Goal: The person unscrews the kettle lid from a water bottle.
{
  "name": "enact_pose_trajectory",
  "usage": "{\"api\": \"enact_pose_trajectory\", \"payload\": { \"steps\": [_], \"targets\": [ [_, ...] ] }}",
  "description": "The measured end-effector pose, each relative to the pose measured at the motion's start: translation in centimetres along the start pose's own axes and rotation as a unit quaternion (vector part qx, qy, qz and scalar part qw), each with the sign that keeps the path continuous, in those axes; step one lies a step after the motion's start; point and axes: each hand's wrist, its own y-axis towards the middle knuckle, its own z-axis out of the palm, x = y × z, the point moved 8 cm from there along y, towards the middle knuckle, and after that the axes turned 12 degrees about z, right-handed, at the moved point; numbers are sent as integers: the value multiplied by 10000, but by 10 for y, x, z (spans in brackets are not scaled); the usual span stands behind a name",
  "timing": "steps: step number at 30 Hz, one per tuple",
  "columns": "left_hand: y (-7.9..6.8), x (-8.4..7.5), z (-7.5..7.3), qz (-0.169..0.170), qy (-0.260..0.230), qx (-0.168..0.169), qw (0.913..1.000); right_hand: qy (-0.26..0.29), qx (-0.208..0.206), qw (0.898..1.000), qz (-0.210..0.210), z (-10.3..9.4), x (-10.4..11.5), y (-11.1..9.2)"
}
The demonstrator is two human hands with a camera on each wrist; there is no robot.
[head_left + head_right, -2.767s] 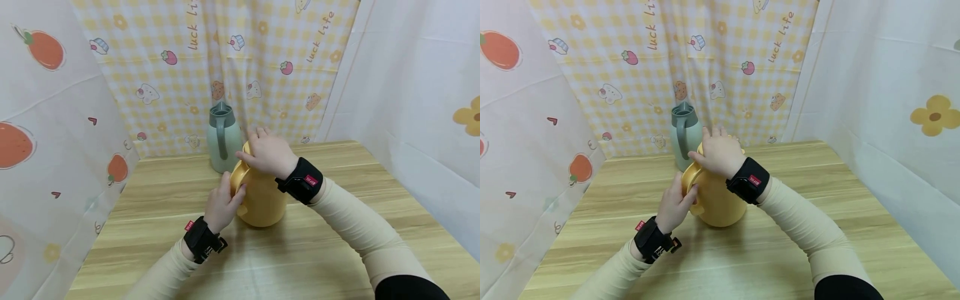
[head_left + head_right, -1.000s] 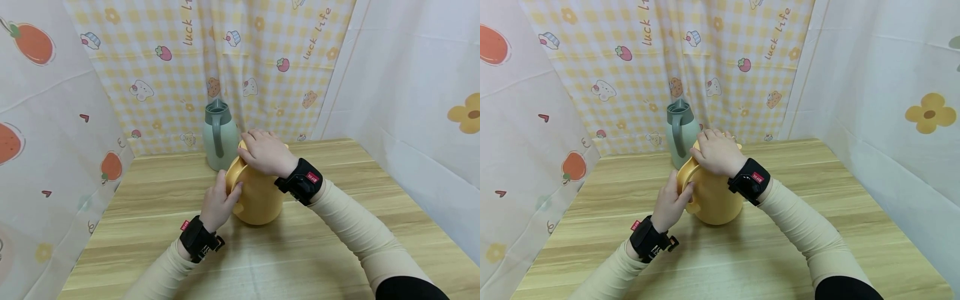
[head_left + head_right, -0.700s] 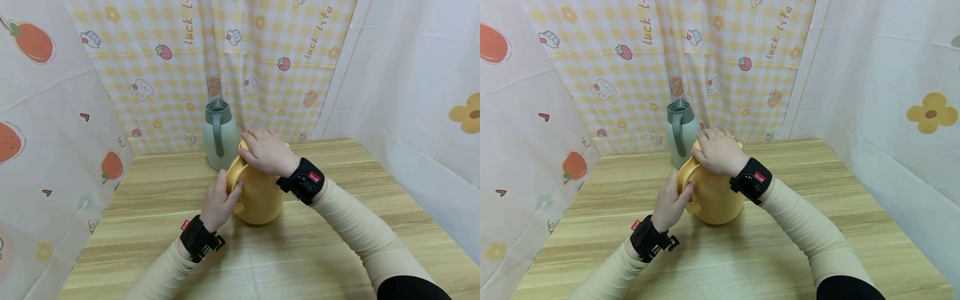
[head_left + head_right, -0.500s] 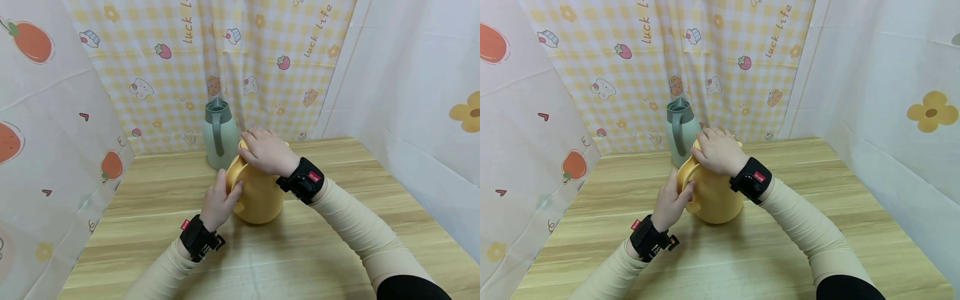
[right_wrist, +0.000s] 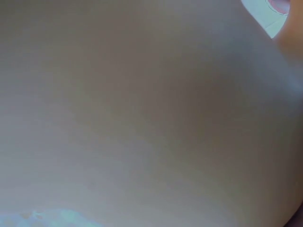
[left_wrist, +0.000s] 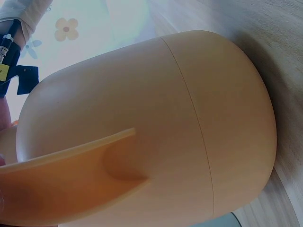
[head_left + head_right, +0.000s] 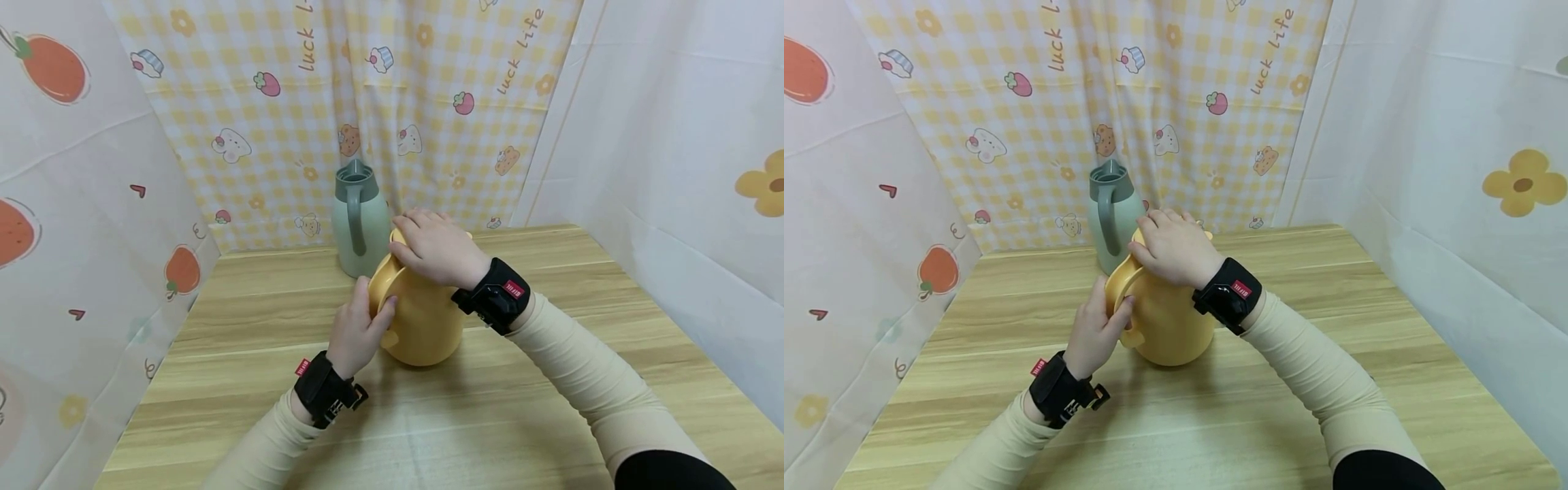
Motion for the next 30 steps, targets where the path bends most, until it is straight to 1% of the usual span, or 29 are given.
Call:
{"api": "enact_pose_trajectory", "payload": {
  "steps": [7,13,21,25,30],
  "targets": [
    [-1,1,1,-6,-26,22,10000,176,-120,9996,-165,-1,-1,-1],
    [-1,1,1,-13,-3,15,10000,209,-187,9993,-247,-1,-1,-1],
    [0,1,1,-19,29,15,10000,217,-159,9989,-389,-1,-3,-1],
    [0,0,0,-12,34,-3,10000,393,-206,9972,-594,-2,-4,-1],
    [0,-1,-1,62,76,-46,9999,764,-246,9920,-970,-5,-5,1]
  ]
}}
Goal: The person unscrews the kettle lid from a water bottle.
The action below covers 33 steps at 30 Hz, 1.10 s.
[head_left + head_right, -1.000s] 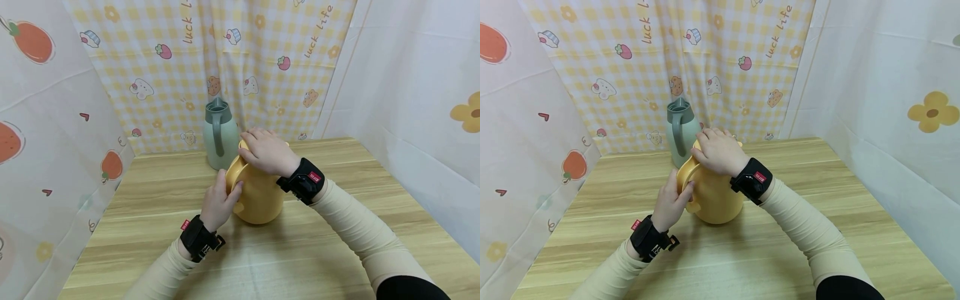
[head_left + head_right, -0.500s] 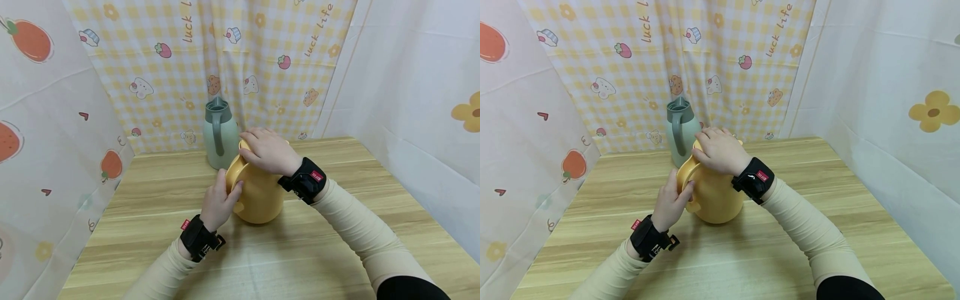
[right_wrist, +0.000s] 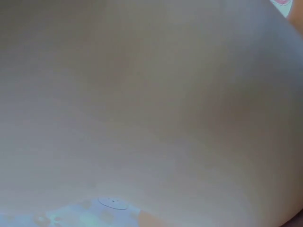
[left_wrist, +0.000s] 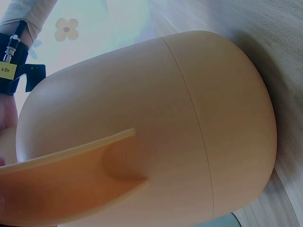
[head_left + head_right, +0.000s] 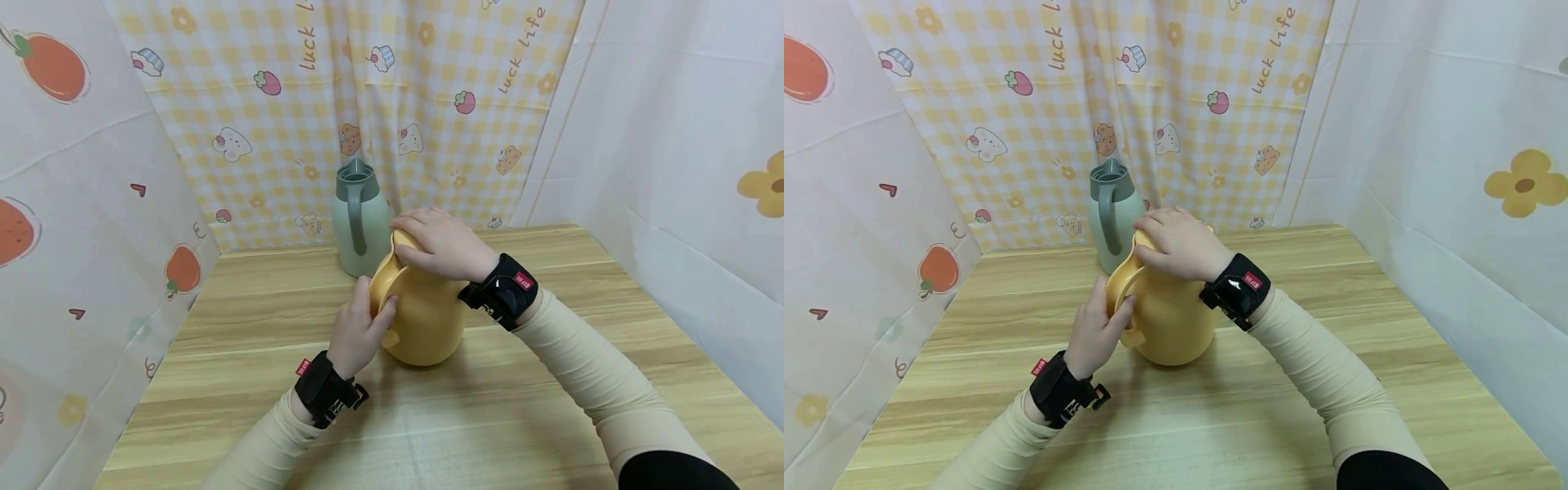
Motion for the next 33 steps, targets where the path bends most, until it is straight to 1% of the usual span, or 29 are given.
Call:
{"api": "enact_pose_trajectory", "payload": {
  "steps": [5,14,18,26,31,33],
  "targets": [
    [0,0,-1,50,29,-29,10000,313,45,9993,-205,-1,-3,1],
    [0,0,0,72,92,-25,9999,599,169,9974,-362,-1,-7,1],
    [0,0,0,46,59,-11,10000,559,231,9973,-418,0,-9,2],
    [0,1,0,44,81,4,10000,595,433,9941,-799,1,-10,2],
    [-1,-1,-2,89,152,7,9998,406,626,9934,-873,-3,-5,2],
    [-1,-2,-4,77,180,-6,9998,299,508,9938,-942,-7,-2,1]
  ]
}}
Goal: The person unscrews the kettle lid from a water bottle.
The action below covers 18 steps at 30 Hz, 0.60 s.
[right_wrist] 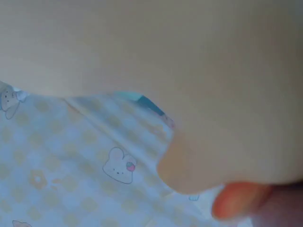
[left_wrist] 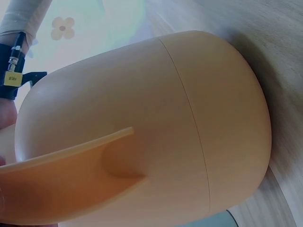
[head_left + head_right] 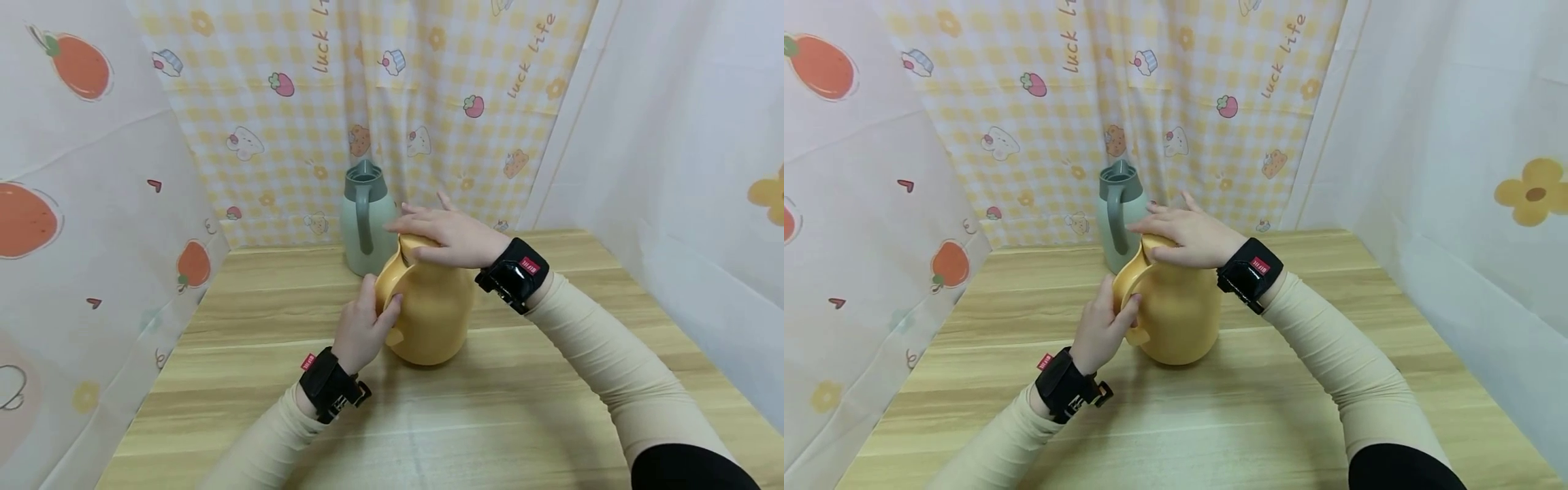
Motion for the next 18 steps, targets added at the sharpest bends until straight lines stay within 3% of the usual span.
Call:
{"api": "enact_pose_trajectory", "payload": {
  "steps": [2,4,6,8,10,14,16,18],
  "targets": [
    [0,-1,0,-24,14,1,10000,93,-378,9992,-104,-9,4,-5],
    [0,-2,0,-44,21,8,10000,383,-1100,9930,-188,-23,11,-17],
    [0,-3,1,-66,15,22,10000,856,-1901,9779,-169,-34,20,-36],
    [0,-5,1,-84,12,31,10000,1491,-2312,9614,111,-32,28,-59],
    [1,-6,0,-102,73,-16,9999,2327,-2140,9468,595,-15,33,-76],
    [1,-9,-2,-147,462,-194,9986,3691,-991,9082,1708,40,33,-92],
    [1,-13,-1,-119,719,-239,9971,4178,-638,8862,1897,60,31,-93],
    [1,-19,2,-48,883,-214,9959,4534,-573,8680,1941,69,26,-93]
  ]
}}
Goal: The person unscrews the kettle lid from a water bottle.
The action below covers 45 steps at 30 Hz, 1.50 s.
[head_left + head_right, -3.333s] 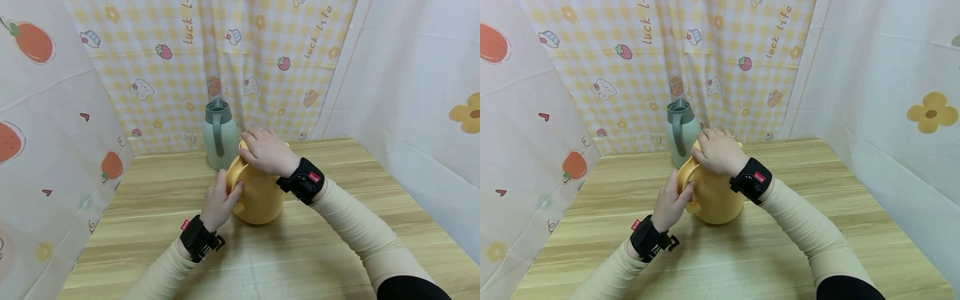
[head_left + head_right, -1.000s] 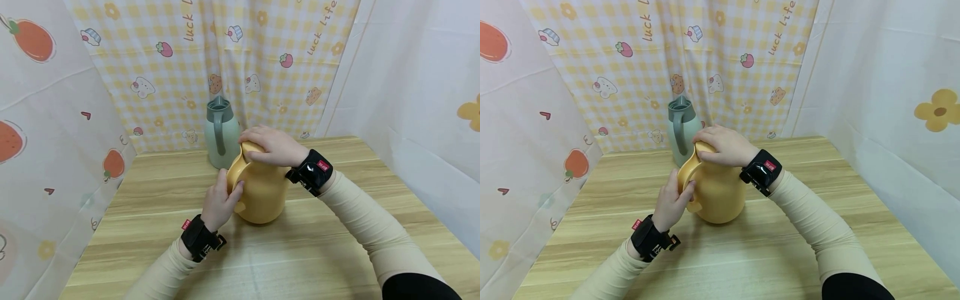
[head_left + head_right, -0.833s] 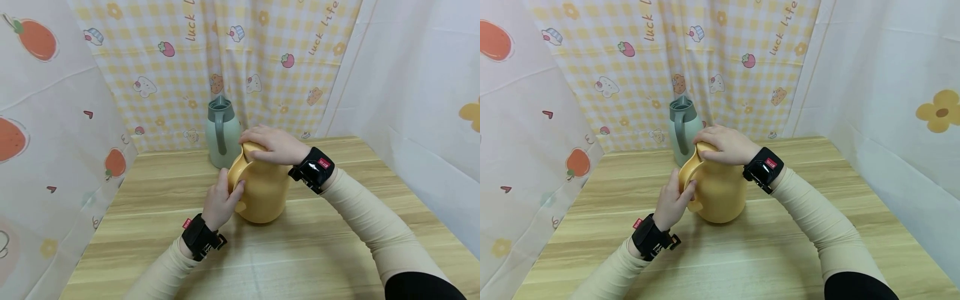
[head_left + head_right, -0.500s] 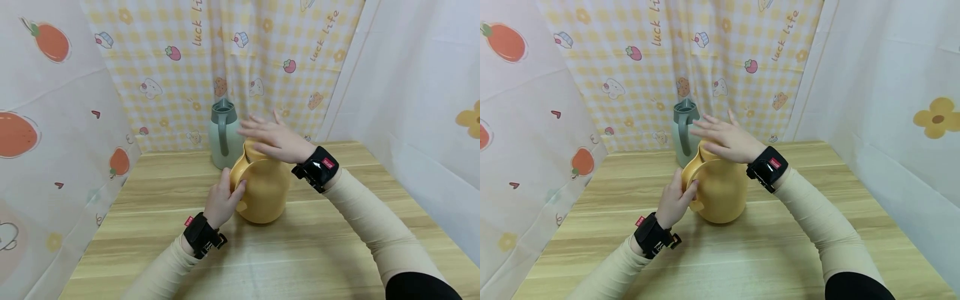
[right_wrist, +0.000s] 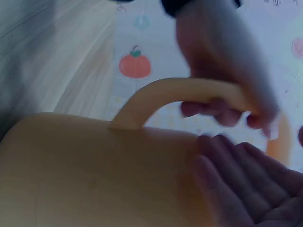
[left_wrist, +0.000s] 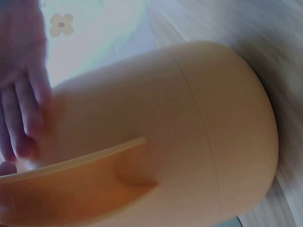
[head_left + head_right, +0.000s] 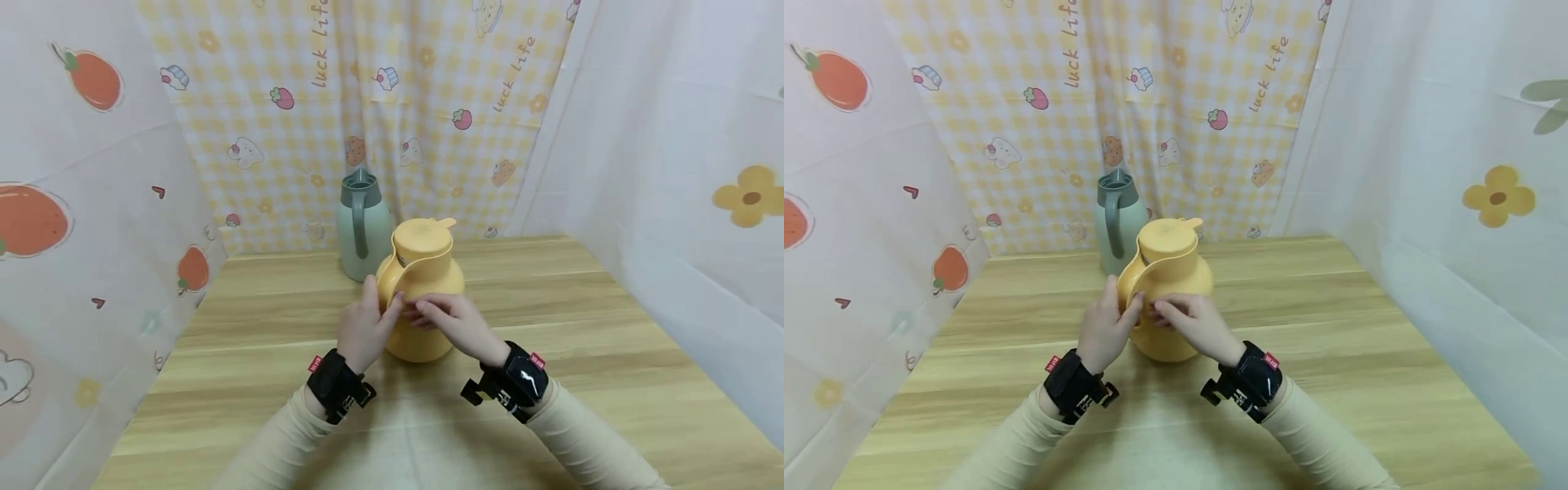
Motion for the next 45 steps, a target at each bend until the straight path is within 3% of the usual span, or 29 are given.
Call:
{"api": "enact_pose_trajectory", "payload": {
  "steps": [3,6,9,12,15,17,21,24,27,31,34,36,40,45],
  "targets": [
    [5,-7,12,175,82,147,9997,486,-214,9986,-32,-13,-13,9],
    [8,-15,21,227,-81,421,9988,549,-512,9972,-38,-29,-24,14],
    [8,-20,27,269,-234,816,9960,567,-637,9963,36,-38,-33,17],
    [10,-21,26,543,-338,1282,9897,636,-641,9959,80,-37,-35,17],
    [18,-17,12,1227,-439,1544,9794,912,-307,9953,136,-24,-33,15],
    [28,-13,-4,1826,-545,1475,9705,1239,-3,9921,179,-10,-32,14],
    [63,-6,-33,2957,-846,1068,9455,2108,355,9768,119,13,-29,17],
    [91,-3,-37,3342,-991,1330,9278,2458,327,9686,-202,25,-26,21],
    [109,-3,-25,3416,-1024,2140,9094,2555,343,9651,-474,37,-27,21],
    [120,-11,1,3557,-936,3231,8719,2587,634,9613,-706,50,-29,20],
    [125,-17,17,3640,-923,3790,8458,2671,825,9570,-778,57,-29,18],
    [127,-19,27,3602,-951,4024,8362,2642,895,9566,-844,60,-28,16],
    [130,-18,45,3538,-1063,4166,8306,2511,822,9594,-983,62,-25,14],
    [138,-11,54,3365,-1307,4054,8399,2607,788,9565,-1048,57,-21,19]
  ]
}}
